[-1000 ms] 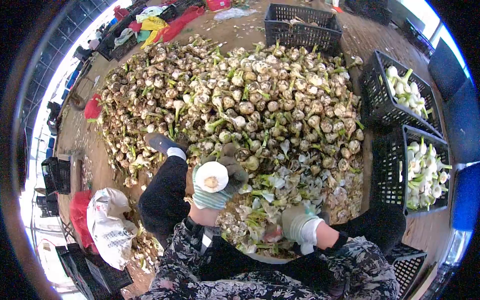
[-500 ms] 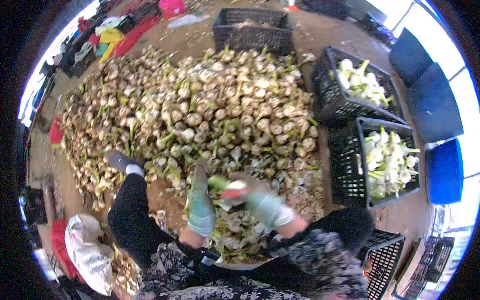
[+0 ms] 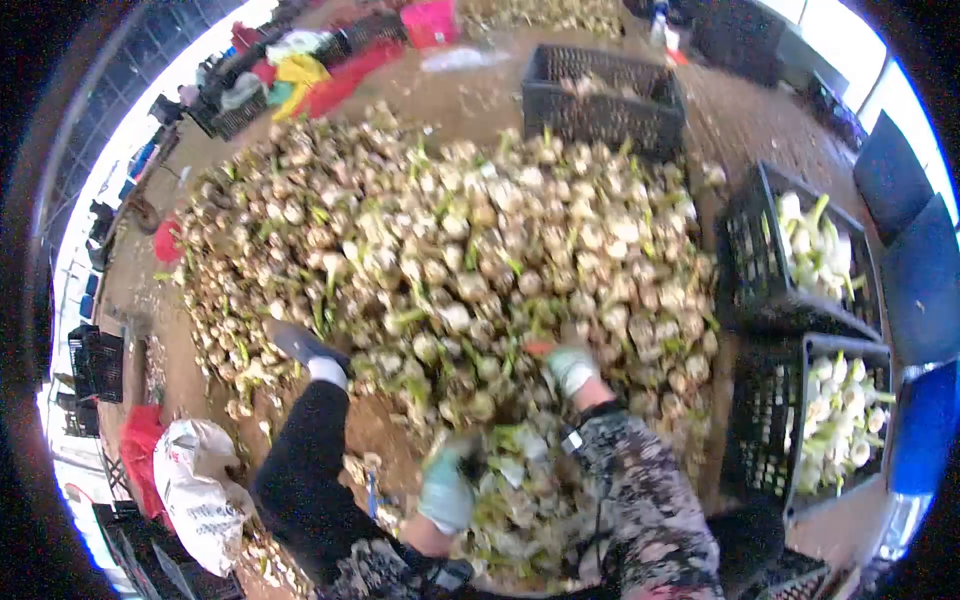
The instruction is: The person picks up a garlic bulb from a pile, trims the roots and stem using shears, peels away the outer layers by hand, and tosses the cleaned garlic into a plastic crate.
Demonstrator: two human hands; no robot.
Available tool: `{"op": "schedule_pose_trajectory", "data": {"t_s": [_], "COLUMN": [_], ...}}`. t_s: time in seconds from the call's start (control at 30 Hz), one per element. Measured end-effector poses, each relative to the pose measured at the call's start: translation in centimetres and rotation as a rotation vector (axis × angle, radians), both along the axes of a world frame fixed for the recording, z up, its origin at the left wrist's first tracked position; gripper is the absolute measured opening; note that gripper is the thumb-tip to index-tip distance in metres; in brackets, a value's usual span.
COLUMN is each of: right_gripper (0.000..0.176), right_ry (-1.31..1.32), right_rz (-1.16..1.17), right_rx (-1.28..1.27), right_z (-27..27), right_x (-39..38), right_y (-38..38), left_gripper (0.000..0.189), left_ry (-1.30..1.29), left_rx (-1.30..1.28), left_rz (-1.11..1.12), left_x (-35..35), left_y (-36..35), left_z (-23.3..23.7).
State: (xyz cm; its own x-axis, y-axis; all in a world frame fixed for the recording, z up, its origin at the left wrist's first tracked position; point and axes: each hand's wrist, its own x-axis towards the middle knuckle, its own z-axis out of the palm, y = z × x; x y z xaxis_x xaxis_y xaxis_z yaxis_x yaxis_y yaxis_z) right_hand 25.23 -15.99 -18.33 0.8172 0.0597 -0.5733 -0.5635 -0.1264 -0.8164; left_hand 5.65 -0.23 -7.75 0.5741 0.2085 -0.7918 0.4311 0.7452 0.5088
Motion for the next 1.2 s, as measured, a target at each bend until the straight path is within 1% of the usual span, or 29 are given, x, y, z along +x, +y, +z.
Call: {"op": "schedule_pose_trajectory", "data": {"t_s": [0.03,0.07,0.1,0.13,0.2,0.27,0.3,0.33,0.4,0.43,0.47,0.5,0.53,0.6,0.67,0.7,0.73,0.77,0.8,0.87,0.9,0.93,0.97,1.0,1.07,1.13,1.17,1.2], "right_gripper": [0.079,0.080,0.074,0.067,0.046,0.029,0.026,0.028,0.033,0.036,0.036,0.043,0.050,0.034,0.038,0.041,0.045,0.049,0.053,0.052,0.052,0.059,0.070,0.070,0.074,0.073,0.068,0.068], "right_ry": [-0.142,-0.286,-0.335,-0.375,-0.072,-0.328,-0.361,-0.368,-0.327,-0.257,-0.246,-0.243,-0.229,-0.276,-0.025,-0.415,-0.908,-0.323,0.196,0.197,0.215,0.150,0.083,0.093,-0.182,-0.079,-0.071,-0.074], "right_rz": [0.087,0.151,0.210,0.268,0.048,0.323,0.296,0.235,0.572,0.330,0.324,0.426,0.532,0.406,0.394,0.786,1.002,0.923,0.725,1.037,1.040,0.758,0.482,0.490,0.536,0.448,0.380,0.382], "right_rx": [-0.309,-0.626,-0.719,-0.817,-0.102,-0.605,-0.601,-0.372,-0.843,-0.295,-0.296,-0.419,-0.536,-0.411,-0.455,-0.744,-1.123,-0.927,-0.859,-0.937,-0.936,-0.829,-0.716,-0.712,-0.872,-0.932,-0.961,-0.958], "right_z": [-2.1,-3.6,-4.5,-4.6,-1.2,-5.5,-1.6,-2.8,6.1,-9.0,-6.8,-2.9,-0.2,-2.4,5.1,-3.9,-12.9,-3.5,7.5,4.8,4.6,4.6,4.5,3.8,1.7,-4.2,-4.8,-5.2], "right_x": [0.6,0.7,0.6,1.0,0.4,1.3,0.0,0.2,-1.8,1.3,0.2,-1.7,-2.5,-2.9,-6.3,-6.2,-6.0,-7.4,-8.9,-11.0,-11.1,-11.1,-11.0,-10.8,-9.9,-8.8,-8.2,-7.7], "right_y": [1.1,1.6,1.8,1.8,1.0,-2.6,-3.7,-5.4,-5.1,-9.5,-9.2,-8.2,-7.7,-9.5,-7.9,-11.3,-14.7,-10.0,-4.6,-2.9,-2.2,-1.6,-0.8,0.2,2.4,3.9,4.1,4.1], "left_gripper": [0.014,0.020,0.022,0.023,0.023,0.023,0.023,0.023,0.018,0.017,0.017,0.017,0.018,0.016,0.016,0.017,0.017,0.017,0.017,0.018,0.022,0.022,0.023,0.023,0.024,0.024,0.025,0.025], "left_ry": [-0.084,-0.162,-0.086,-0.122,-0.081,-0.106,-0.111,-0.117,-0.225,-0.124,-0.115,-0.260,-0.396,-0.289,-0.277,-0.217,-0.166,-0.114,-0.089,-0.029,-0.042,-0.029,-0.008,0.015,-0.006,0.034,0.018,0.017], "left_rx": [0.025,0.001,0.038,0.017,-0.040,-0.071,-0.105,-0.104,-0.060,-0.071,-0.074,-0.021,0.028,-0.150,-0.042,-0.073,-0.102,-0.127,-0.139,-0.160,-0.129,-0.135,-0.102,-0.066,-0.078,-0.137,-0.159,-0.155], "left_rz": [-0.048,-0.096,-0.046,-0.070,-0.135,-0.141,-0.152,-0.152,-0.122,-0.148,-0.154,-0.179,-0.207,-0.089,-0.034,-0.032,-0.030,-0.039,-0.046,-0.023,-0.053,-0.052,-0.053,-0.055,-0.086,-0.113,-0.118,-0.115], "left_x": [0.1,-0.2,0.5,0.2,0.2,0.0,-0.2,-0.4,-0.3,0.1,0.2,-0.4,-1.7,-1.0,-0.7,-0.8,-0.9,-0.8,-0.6,-0.1,0.0,0.1,0.2,0.3,-0.1,-0.1,0.0,0.3], "left_y": [-0.1,0.1,-0.6,-0.2,0.4,0.7,0.9,1.0,0.7,0.6,0.6,0.7,0.6,0.5,1.3,1.9,2.5,2.9,2.6,2.0,1.7,1.2,0.6,0.4,0.5,0.6,0.6,0.6], "left_z": [-2.0,-2.4,-0.2,-1.7,-1.1,-0.8,-0.7,-0.4,0.2,0.2,-0.6,-2.2,-3.2,2.5,1.5,0.0,-1.3,-1.6,-1.4,-0.6,-0.9,-0.5,0.2,0.4,-0.4,-0.6,-0.9,-0.9]}}
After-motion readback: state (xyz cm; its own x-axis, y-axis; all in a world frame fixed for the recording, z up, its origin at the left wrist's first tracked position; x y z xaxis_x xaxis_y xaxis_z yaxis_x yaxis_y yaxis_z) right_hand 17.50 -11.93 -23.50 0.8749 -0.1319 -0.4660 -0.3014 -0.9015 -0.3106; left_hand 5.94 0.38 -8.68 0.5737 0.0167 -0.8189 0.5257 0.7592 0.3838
